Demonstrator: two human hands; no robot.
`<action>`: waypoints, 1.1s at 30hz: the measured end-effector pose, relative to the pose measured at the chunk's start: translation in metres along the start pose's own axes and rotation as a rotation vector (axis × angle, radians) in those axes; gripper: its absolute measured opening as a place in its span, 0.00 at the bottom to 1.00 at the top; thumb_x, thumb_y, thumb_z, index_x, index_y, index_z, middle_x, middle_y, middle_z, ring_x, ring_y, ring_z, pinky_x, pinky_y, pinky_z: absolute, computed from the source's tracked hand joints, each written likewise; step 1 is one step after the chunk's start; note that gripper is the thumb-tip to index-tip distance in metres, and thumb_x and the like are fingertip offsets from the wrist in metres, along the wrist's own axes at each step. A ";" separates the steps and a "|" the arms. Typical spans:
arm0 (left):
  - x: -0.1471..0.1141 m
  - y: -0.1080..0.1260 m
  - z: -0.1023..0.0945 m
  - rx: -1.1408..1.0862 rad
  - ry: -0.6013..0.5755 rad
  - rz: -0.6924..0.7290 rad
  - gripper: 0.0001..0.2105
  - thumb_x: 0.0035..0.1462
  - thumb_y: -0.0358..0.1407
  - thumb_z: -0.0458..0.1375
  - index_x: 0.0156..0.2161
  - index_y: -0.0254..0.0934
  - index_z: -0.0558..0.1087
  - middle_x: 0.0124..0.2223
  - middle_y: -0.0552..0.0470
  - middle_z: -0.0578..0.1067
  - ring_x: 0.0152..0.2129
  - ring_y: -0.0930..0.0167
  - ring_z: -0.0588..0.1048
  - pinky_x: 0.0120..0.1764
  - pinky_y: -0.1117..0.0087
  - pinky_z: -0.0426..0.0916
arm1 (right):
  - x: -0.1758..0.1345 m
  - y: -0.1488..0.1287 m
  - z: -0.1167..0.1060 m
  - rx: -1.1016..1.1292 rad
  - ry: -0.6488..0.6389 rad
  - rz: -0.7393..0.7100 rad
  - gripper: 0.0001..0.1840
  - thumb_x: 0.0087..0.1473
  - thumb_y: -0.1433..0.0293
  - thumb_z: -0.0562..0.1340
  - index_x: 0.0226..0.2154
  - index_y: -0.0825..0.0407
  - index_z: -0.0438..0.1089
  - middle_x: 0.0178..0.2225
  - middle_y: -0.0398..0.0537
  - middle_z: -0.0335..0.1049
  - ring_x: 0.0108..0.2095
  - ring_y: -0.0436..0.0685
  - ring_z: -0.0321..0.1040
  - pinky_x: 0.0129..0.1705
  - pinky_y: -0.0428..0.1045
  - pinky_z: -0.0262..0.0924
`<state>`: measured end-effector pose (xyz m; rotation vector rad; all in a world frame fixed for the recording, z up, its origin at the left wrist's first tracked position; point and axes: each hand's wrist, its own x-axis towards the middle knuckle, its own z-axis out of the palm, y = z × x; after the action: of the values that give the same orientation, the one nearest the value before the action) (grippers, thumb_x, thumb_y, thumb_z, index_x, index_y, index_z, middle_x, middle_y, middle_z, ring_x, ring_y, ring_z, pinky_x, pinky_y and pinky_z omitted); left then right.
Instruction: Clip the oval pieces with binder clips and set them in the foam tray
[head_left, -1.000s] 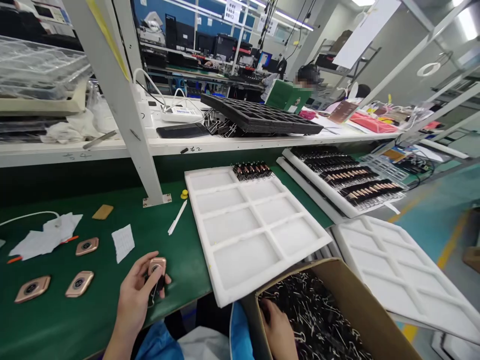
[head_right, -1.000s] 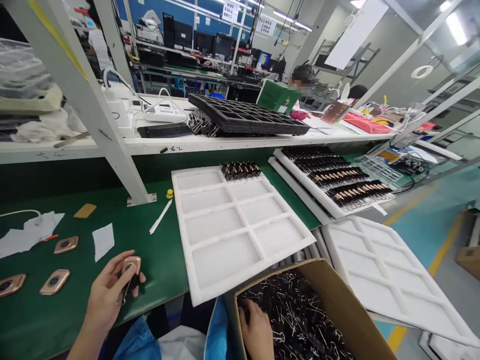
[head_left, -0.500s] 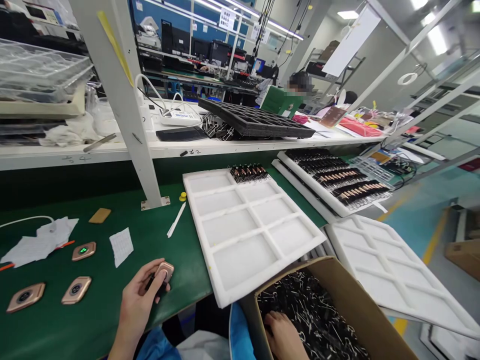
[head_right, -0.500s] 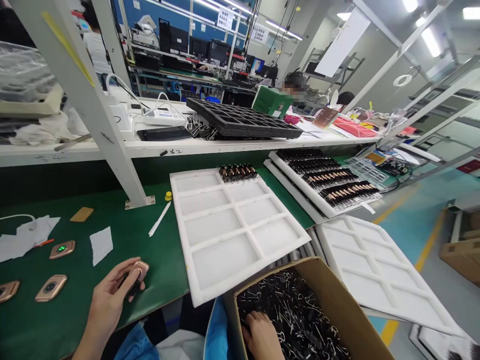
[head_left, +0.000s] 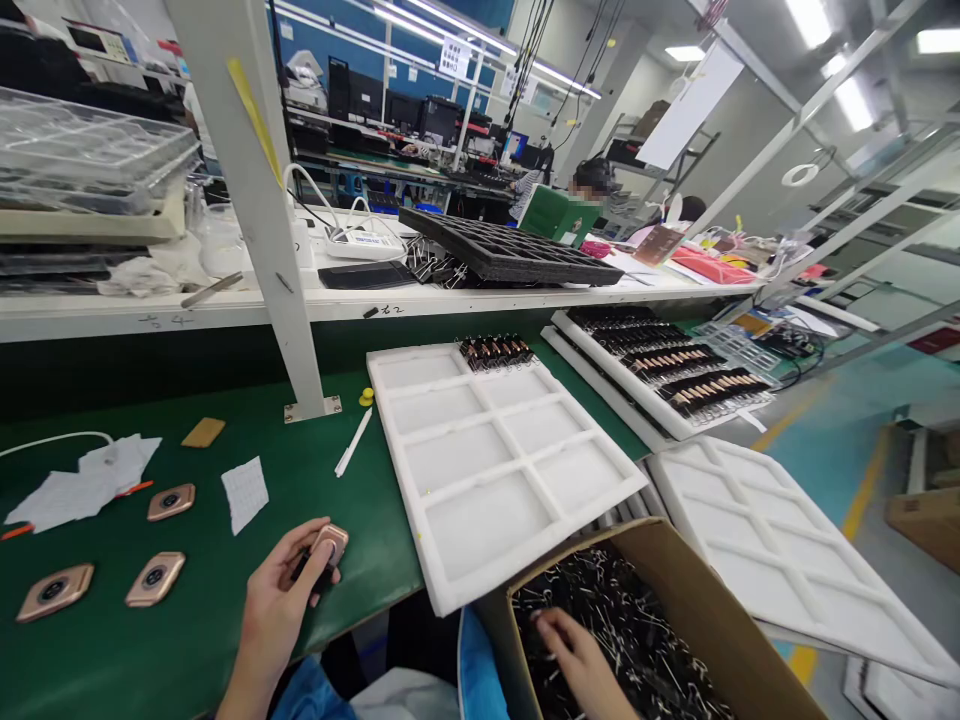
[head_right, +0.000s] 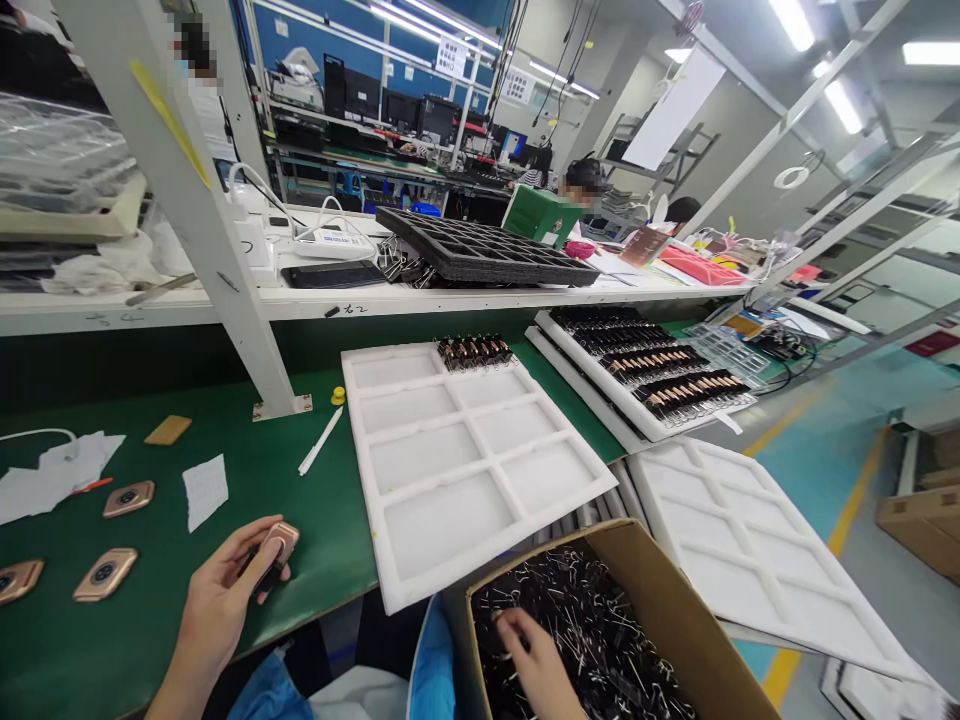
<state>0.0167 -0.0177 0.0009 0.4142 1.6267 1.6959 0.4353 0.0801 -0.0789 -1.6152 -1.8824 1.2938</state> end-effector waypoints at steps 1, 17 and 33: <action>0.000 0.000 0.000 0.002 -0.001 0.000 0.29 0.40 0.50 0.75 0.46 0.36 0.79 0.38 0.42 0.82 0.22 0.64 0.76 0.15 0.71 0.63 | 0.004 -0.006 -0.009 0.136 0.096 0.048 0.23 0.54 0.46 0.61 0.29 0.47 0.74 0.32 0.50 0.75 0.37 0.66 0.73 0.43 0.60 0.69; -0.001 0.002 0.003 0.078 -0.035 0.041 0.26 0.45 0.49 0.73 0.47 0.37 0.78 0.40 0.43 0.82 0.23 0.67 0.76 0.16 0.74 0.62 | 0.068 -0.248 -0.035 1.086 -0.260 -0.094 0.37 0.53 0.33 0.55 0.24 0.50 0.68 0.16 0.34 0.52 0.09 0.41 0.34 0.08 0.42 0.29; -0.004 -0.002 0.003 0.119 -0.021 0.084 0.24 0.51 0.50 0.69 0.47 0.35 0.77 0.40 0.44 0.81 0.22 0.69 0.76 0.17 0.75 0.61 | 0.144 -0.324 0.128 0.738 -0.727 -0.220 0.33 0.52 0.40 0.63 0.33 0.55 0.77 0.21 0.38 0.61 0.16 0.47 0.58 0.17 0.46 0.58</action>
<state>0.0217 -0.0183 0.0001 0.5637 1.7217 1.6548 0.1038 0.1795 0.0708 -0.5784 -1.5111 2.2956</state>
